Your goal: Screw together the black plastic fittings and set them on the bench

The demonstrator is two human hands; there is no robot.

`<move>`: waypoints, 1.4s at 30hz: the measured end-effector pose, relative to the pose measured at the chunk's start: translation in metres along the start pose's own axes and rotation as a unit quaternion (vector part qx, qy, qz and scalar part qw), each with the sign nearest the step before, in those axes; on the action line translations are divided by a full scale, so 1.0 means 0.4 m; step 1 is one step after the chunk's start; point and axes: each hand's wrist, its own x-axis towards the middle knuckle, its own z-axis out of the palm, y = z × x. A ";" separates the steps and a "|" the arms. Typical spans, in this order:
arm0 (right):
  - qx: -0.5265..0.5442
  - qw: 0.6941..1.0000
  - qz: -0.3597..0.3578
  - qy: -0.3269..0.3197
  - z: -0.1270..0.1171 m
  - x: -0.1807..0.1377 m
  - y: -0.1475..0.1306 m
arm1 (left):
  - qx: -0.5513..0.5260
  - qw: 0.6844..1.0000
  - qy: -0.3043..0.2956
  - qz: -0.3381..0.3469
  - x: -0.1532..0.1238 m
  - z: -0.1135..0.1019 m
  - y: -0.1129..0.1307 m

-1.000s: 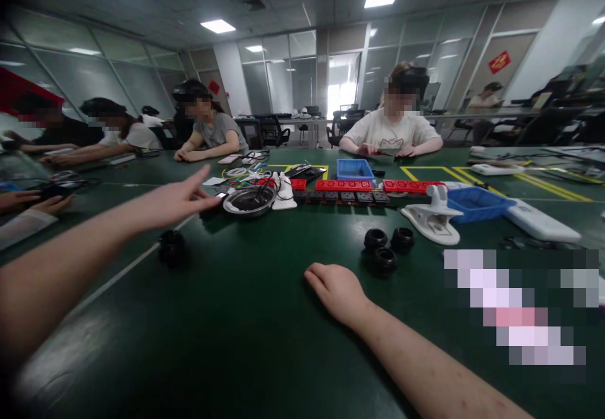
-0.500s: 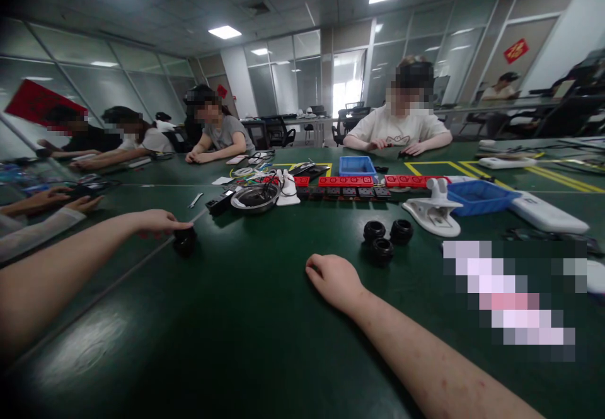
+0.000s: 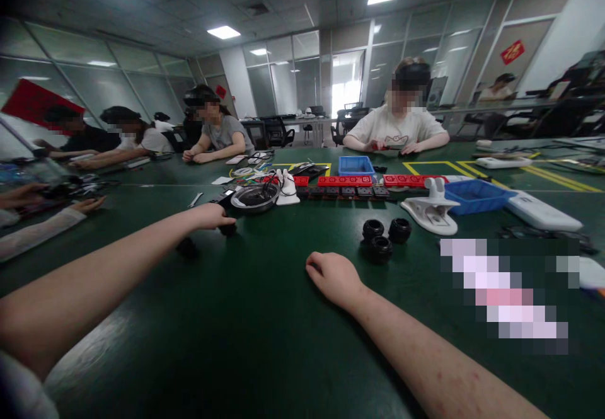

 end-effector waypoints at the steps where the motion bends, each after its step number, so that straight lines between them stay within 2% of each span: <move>1: 0.004 1.000 0.000 0.001 0.000 0.000 0.000 | -0.001 0.999 0.017 0.031 -0.007 -0.001 0.049; 4: 0.041 0.999 0.012 0.020 -0.003 -0.003 0.004 | -0.018 0.989 0.057 0.135 -0.054 -0.001 0.196; 7: 0.097 0.991 0.052 0.079 -0.006 -0.003 0.018 | -0.044 0.966 0.063 0.246 -0.123 0.005 0.297; 10: 0.140 0.982 0.062 0.113 -0.004 0.001 0.036 | -0.089 0.930 0.082 0.347 -0.172 0.016 0.332; 13: 0.168 0.979 0.053 0.099 -0.001 0.008 0.046 | -0.149 0.907 0.084 0.385 -0.186 0.031 0.326; 18: 0.199 0.976 -0.006 0.084 -0.007 0.009 0.041 | -0.273 0.874 0.077 0.394 -0.169 0.073 0.306; 21: 0.213 0.976 -0.026 0.017 -0.020 0.003 0.030 | -0.347 0.857 0.098 0.368 -0.158 0.107 0.299; 25: 0.177 0.980 -0.043 -0.074 -0.039 0.006 0.018 | -0.379 0.836 0.107 0.383 -0.148 0.129 0.285; 32: 0.173 0.975 -0.068 -0.123 -0.041 0.039 0.027 | -0.418 0.792 0.068 0.440 -0.128 0.127 0.276; 34: 0.169 0.976 -0.061 -0.121 -0.031 0.043 0.028 | -0.422 0.794 0.057 0.433 -0.128 0.130 0.277; 37: 0.145 0.986 -0.006 -0.085 -0.009 0.039 0.010 | -0.413 0.816 0.071 0.397 -0.144 0.135 0.287; 40: 0.015 0.997 0.075 0.004 0.013 0.029 -0.030 | -0.393 0.849 0.136 0.326 -0.169 0.140 0.308; 42: -0.081 0.990 0.101 0.060 0.022 0.022 -0.056 | -0.384 0.859 0.178 0.287 -0.180 0.143 0.321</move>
